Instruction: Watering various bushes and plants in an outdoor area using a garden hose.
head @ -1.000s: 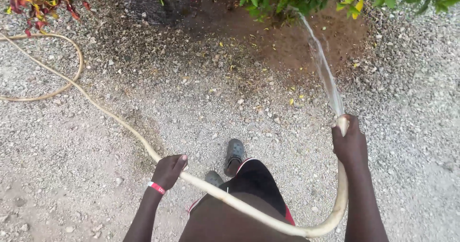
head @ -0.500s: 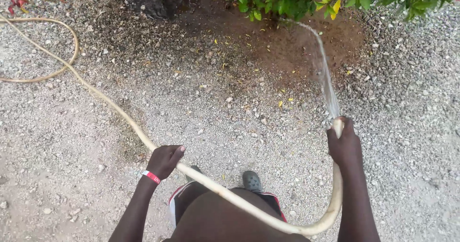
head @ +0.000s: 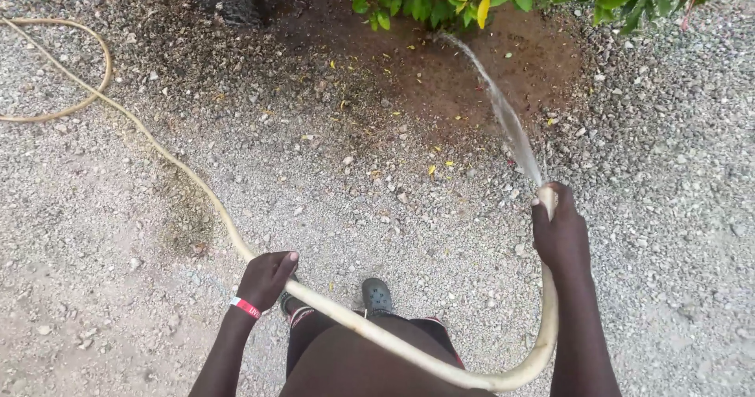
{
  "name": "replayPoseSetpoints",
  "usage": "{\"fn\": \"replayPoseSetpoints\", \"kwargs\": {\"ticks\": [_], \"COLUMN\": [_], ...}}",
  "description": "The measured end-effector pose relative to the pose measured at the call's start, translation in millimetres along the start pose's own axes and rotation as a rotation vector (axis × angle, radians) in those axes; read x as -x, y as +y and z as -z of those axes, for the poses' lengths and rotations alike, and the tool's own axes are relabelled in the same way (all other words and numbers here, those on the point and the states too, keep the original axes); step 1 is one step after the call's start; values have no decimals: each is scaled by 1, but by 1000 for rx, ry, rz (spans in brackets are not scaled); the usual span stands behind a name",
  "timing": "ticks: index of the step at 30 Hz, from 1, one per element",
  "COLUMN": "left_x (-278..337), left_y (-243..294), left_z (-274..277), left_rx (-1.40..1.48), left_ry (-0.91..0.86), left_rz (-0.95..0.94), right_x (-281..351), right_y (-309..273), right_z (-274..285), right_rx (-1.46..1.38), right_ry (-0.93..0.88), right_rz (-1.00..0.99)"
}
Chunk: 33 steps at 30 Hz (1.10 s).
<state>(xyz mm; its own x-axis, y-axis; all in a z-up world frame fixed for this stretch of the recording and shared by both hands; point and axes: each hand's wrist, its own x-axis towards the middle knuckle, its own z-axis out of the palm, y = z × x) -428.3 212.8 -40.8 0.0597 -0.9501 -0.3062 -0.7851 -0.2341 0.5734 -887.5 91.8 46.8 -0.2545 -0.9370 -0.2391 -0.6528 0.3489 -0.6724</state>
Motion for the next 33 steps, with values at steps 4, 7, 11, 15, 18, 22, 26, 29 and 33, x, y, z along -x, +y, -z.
{"fn": "replayPoseSetpoints", "kwargs": {"ticks": [4,7,11,15,18,22,26,29,33], "left_x": [2,5,4,5,6,6,13,13,11], "left_y": [2,6,5,18,16,12,17,14,8], "left_z": [-30,-39,-47,-45,-47,-52,-46,-42,-49], "left_rx": [44,48,28,25,-2,29,68,54,65], "left_ry": [36,51,47,36,31,76,73,83,107], "left_rz": [30,33,44,72,96,100,156,170,121], "right_x": [-9,-9,-2,-3,-8,-11,-8,-3,-4], "right_y": [-5,-6,-28,-47,-55,-55,-58,-65,-71], "right_z": [56,85,90,82,89,87,78,84,81], "right_rx": [-5,-9,-16,-3,8,-2,21,14,31], "right_ry": [182,325,232,122,159,179,80,144,128], "right_rz": [145,272,225,334,409,449,418,464,524]}}
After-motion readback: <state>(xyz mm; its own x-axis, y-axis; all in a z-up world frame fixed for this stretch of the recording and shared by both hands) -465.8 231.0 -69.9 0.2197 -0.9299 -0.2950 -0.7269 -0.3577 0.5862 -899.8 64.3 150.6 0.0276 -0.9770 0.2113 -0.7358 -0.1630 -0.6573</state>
